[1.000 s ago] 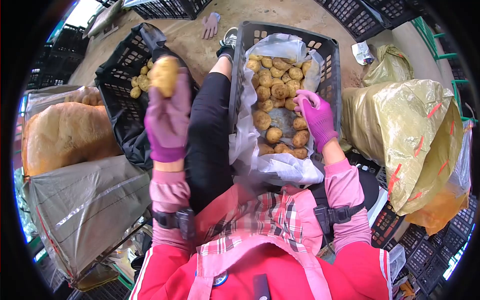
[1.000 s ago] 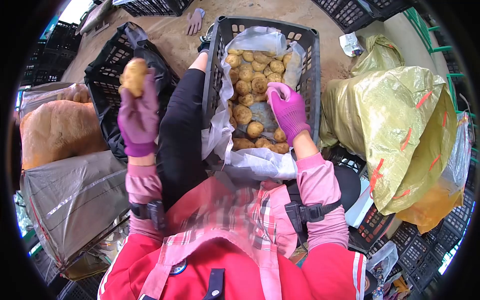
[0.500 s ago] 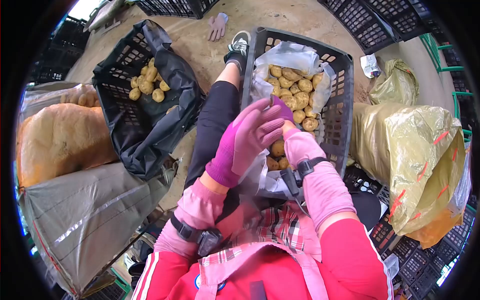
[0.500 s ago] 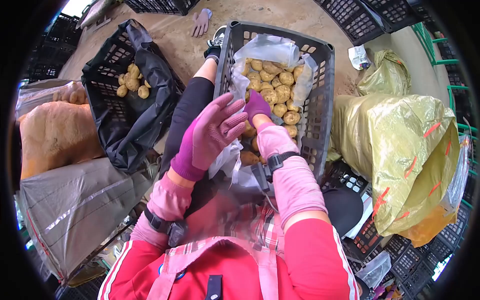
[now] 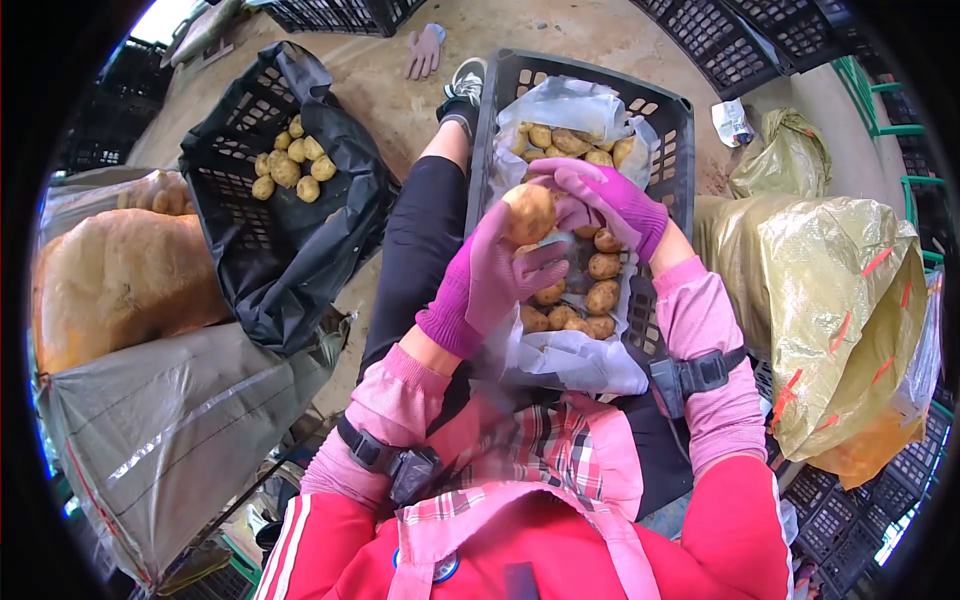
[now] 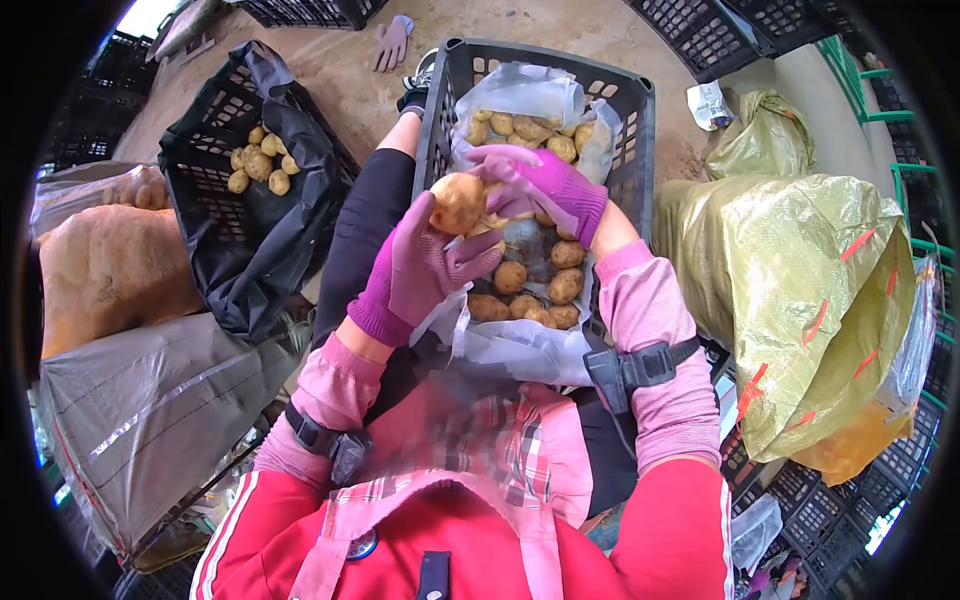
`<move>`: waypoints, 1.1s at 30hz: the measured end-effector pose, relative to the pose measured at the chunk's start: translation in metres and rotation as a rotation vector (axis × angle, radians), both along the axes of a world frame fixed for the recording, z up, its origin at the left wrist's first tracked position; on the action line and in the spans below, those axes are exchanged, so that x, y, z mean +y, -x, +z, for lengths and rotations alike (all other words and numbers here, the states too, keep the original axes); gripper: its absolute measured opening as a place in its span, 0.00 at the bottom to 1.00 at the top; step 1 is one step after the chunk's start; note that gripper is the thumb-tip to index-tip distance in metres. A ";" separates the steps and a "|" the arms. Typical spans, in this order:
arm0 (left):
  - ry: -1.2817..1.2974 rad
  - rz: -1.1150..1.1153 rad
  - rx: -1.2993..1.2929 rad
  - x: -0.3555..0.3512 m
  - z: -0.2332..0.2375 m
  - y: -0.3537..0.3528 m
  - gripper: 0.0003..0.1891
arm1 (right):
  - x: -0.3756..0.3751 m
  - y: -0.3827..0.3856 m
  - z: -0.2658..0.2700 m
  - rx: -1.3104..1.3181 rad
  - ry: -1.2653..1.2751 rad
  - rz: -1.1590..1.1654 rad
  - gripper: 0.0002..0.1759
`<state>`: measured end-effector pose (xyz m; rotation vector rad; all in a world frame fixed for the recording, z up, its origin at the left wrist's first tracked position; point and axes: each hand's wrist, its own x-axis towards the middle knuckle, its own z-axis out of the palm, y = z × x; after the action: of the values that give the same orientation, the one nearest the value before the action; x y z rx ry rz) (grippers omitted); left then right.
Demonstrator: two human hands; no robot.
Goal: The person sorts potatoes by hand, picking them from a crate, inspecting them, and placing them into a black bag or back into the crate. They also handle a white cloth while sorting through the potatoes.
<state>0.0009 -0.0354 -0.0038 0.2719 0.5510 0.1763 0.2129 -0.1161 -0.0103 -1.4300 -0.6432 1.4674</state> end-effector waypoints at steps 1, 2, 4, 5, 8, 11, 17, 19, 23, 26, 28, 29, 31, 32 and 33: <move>0.023 -0.002 -0.019 -0.001 0.000 0.000 0.28 | 0.007 -0.005 -0.015 -0.082 -0.014 -0.068 0.33; 0.046 -0.003 -0.039 0.001 0.000 0.000 0.28 | 0.013 -0.018 -0.050 -0.430 0.006 -0.102 0.33; 0.033 0.048 -0.077 0.003 0.007 0.004 0.22 | 0.021 -0.042 -0.109 -0.866 0.220 -0.102 0.35; -0.010 0.071 -0.102 0.001 0.007 0.005 0.20 | 0.023 -0.042 -0.128 -0.947 0.421 -0.064 0.37; -0.033 0.086 -0.163 0.004 0.003 0.005 0.17 | 0.029 -0.024 -0.177 -0.932 0.643 0.024 0.40; -0.097 0.091 -0.150 0.003 -0.001 -0.002 0.20 | 0.034 -0.012 -0.212 -0.970 0.650 -0.051 0.44; 0.122 0.207 -0.011 0.007 0.002 -0.003 0.24 | 0.024 -0.026 -0.078 -0.093 0.258 -0.138 0.41; -0.444 0.108 0.094 -0.006 -0.045 0.005 0.23 | 0.006 -0.010 -0.008 -0.060 0.089 -0.097 0.39; -0.223 -0.172 0.062 -0.011 -0.007 0.001 0.29 | -0.034 0.032 0.056 -0.234 -0.118 -0.094 0.34; -0.207 -0.246 -0.090 -0.013 0.029 0.006 0.35 | -0.051 0.051 0.056 -0.134 -0.263 -0.215 0.26; -0.302 -0.319 -0.233 -0.004 0.024 0.017 0.35 | -0.054 0.058 0.057 0.100 -0.307 -0.356 0.25; -0.326 -0.261 -0.233 -0.002 0.032 0.024 0.35 | -0.051 0.058 0.056 0.110 -0.310 -0.398 0.24; -0.359 -0.096 -0.193 0.011 0.050 0.043 0.37 | -0.052 0.049 0.044 -0.030 -0.205 -0.396 0.22; -0.258 0.014 -0.237 0.023 0.042 0.055 0.37 | -0.055 0.043 0.035 -0.101 -0.145 -0.398 0.21; -0.068 0.120 -0.270 0.038 0.051 0.069 0.38 | -0.057 0.037 0.026 -0.175 -0.092 -0.373 0.21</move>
<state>-0.0683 0.0027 0.0470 0.2759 0.2934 0.3429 0.1756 -0.1734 0.0156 -1.5218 -0.5091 1.0189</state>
